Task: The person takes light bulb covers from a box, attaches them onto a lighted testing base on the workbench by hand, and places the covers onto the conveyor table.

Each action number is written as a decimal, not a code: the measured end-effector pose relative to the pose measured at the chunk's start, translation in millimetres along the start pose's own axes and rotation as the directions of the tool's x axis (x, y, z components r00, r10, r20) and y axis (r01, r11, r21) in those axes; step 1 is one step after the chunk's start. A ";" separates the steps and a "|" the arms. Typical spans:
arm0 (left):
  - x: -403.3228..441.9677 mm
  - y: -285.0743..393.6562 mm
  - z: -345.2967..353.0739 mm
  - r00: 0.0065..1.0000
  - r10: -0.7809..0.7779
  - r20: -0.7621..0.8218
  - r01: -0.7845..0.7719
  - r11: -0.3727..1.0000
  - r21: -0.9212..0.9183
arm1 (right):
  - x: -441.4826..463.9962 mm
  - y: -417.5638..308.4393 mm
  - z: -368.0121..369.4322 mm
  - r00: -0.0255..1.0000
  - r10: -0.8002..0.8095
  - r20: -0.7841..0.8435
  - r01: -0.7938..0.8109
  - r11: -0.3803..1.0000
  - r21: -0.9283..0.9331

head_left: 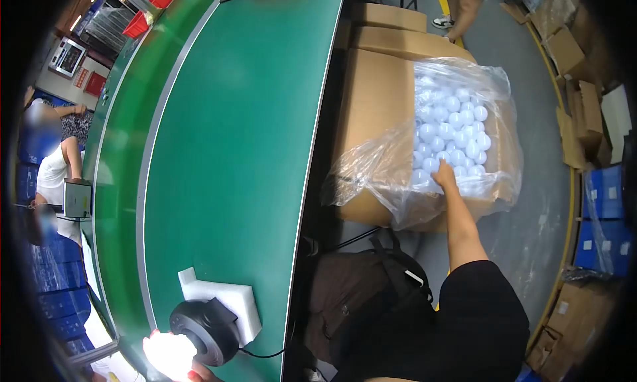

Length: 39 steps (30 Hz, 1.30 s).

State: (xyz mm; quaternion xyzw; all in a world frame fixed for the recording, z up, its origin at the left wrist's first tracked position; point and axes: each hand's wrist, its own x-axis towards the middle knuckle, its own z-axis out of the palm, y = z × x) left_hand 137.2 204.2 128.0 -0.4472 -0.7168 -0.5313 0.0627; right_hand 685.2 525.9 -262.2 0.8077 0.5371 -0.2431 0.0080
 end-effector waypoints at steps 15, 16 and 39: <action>2.0 6.0 0.4 1.000 -0.020 0.013 0.020 1.000 -0.003 | -13.4 -12.6 31.6 0.978 0.153 0.143 -0.154 0.988 -0.003; 0.6 5.5 0.4 1.000 -0.025 0.013 0.025 1.000 -0.008 | -5.5 -0.4 40.1 0.988 0.146 0.055 -0.149 0.987 0.059; 0.1 21.6 7.1 0.991 -0.060 0.122 0.065 0.997 -0.041 | -279.9 -295.6 -190.8 0.407 -0.895 -0.182 0.049 -0.177 0.983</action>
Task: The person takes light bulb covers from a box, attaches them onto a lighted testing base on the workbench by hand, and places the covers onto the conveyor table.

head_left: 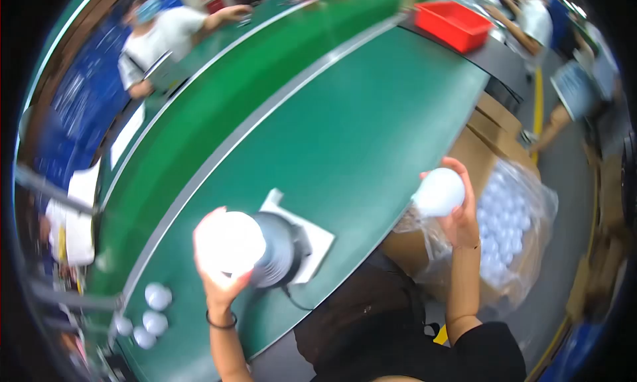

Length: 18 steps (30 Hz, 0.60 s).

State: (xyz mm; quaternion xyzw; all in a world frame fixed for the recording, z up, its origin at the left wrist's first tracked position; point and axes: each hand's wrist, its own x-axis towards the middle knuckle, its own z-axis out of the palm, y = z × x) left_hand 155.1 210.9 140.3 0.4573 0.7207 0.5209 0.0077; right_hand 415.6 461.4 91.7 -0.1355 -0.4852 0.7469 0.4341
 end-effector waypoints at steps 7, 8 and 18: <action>6.6 4.4 -6.3 0.993 0.102 0.066 -0.097 0.992 -0.079 | 16.7 33.2 148.5 0.896 -0.039 0.443 0.140 0.970 -0.198; 5.6 5.0 -7.3 0.994 0.090 0.056 -0.086 0.993 -0.077 | 15.7 35.9 157.7 0.898 -0.028 0.438 0.143 0.963 -0.230; -21.0 -14.1 -23.1 0.993 -0.110 -0.040 0.085 0.913 -0.399 | 16.5 29.1 197.6 0.765 -0.140 0.628 0.537 0.677 -0.503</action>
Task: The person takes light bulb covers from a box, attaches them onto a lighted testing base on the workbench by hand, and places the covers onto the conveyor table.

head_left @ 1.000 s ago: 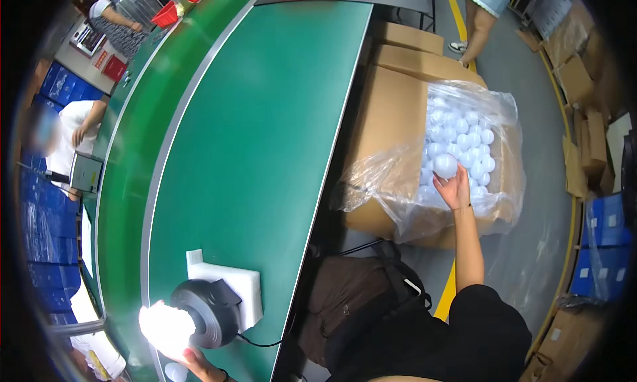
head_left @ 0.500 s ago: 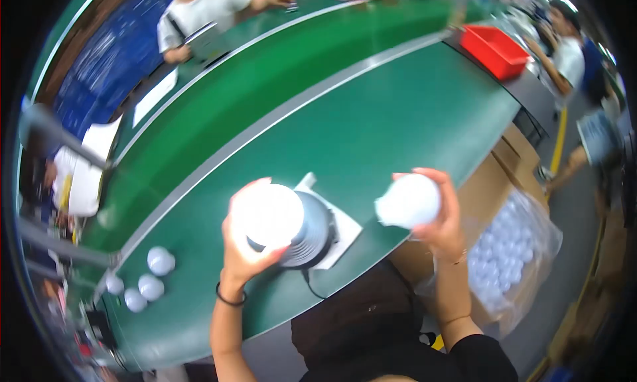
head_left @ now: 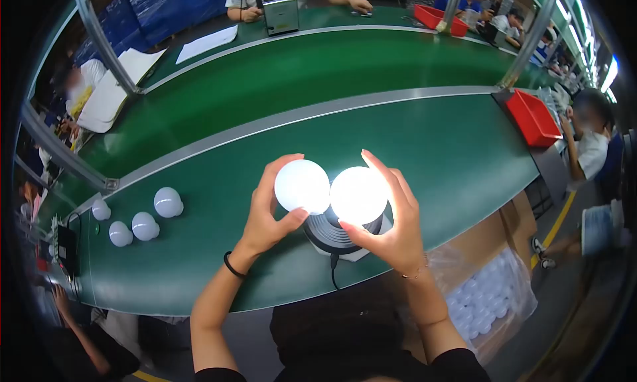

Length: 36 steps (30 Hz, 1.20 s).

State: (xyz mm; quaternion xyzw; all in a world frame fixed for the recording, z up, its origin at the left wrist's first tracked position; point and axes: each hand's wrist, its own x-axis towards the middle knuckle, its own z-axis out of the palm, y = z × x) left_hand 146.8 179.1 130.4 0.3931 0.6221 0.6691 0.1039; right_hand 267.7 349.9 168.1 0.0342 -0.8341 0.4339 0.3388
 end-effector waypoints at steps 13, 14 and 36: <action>-72.4 9.7 -90.6 0.816 0.073 -0.574 0.193 0.900 0.390 | -1.1 1.7 19.9 0.998 -0.031 0.052 0.034 0.998 -0.058; -83.7 12.7 -97.7 0.778 0.107 -0.619 0.228 0.870 0.437 | -1.1 0.5 19.8 0.999 -0.006 0.049 0.009 0.999 -0.051; -249.4 3.3 -327.0 0.123 0.387 -0.914 0.651 0.663 0.368 | -13.3 19.0 22.9 1.000 0.008 -0.017 -0.009 1.000 -0.007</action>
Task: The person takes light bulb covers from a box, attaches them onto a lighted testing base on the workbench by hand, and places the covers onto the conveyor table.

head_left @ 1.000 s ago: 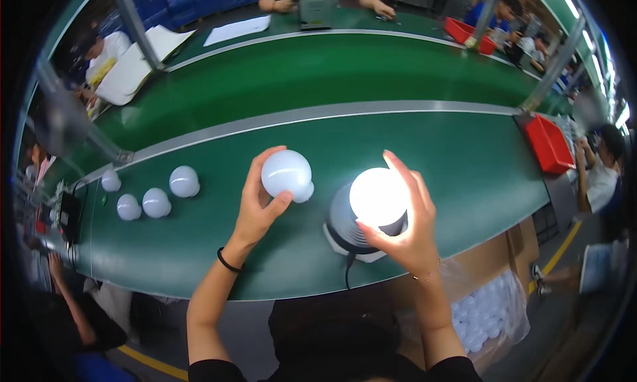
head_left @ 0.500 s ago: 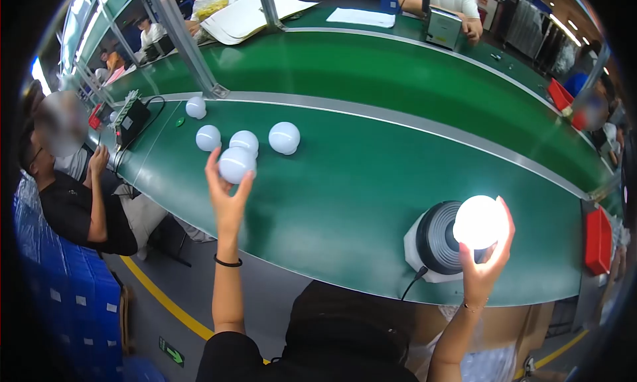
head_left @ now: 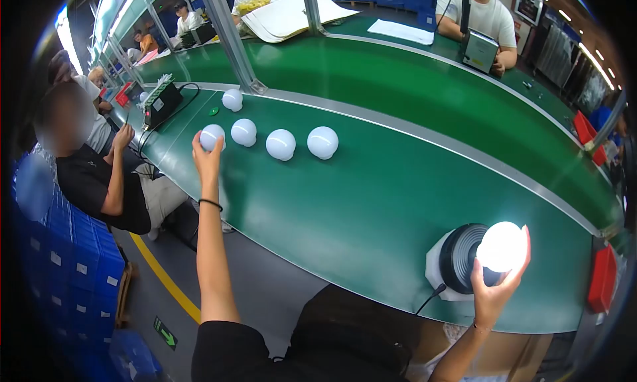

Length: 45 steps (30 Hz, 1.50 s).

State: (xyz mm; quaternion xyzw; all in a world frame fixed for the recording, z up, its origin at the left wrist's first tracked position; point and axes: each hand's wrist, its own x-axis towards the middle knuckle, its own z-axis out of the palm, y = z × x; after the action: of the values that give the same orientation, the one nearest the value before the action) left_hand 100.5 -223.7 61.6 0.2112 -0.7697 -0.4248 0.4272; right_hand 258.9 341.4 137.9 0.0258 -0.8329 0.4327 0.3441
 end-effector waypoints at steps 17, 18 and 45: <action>31.9 -20.9 18.9 0.996 0.078 0.040 -0.083 0.987 0.141 | -3.3 -0.3 1.0 0.999 0.030 -0.015 -0.030 0.999 -0.037; 32.8 -13.5 19.4 0.969 0.240 -0.064 -0.215 0.939 0.268 | -2.4 -2.1 0.9 0.999 0.042 -0.020 -0.043 0.998 -0.053; -299.4 295.7 105.3 -0.035 0.723 0.690 -0.157 0.678 -0.718 | -9.6 10.5 -13.3 0.986 -0.005 0.165 -0.011 0.995 0.098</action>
State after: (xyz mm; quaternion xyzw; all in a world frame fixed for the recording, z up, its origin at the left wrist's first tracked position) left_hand 187.0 194.7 136.4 -0.4838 -0.7550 -0.4421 -0.0202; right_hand 270.0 355.3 130.0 0.0773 -0.8362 0.4701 0.2718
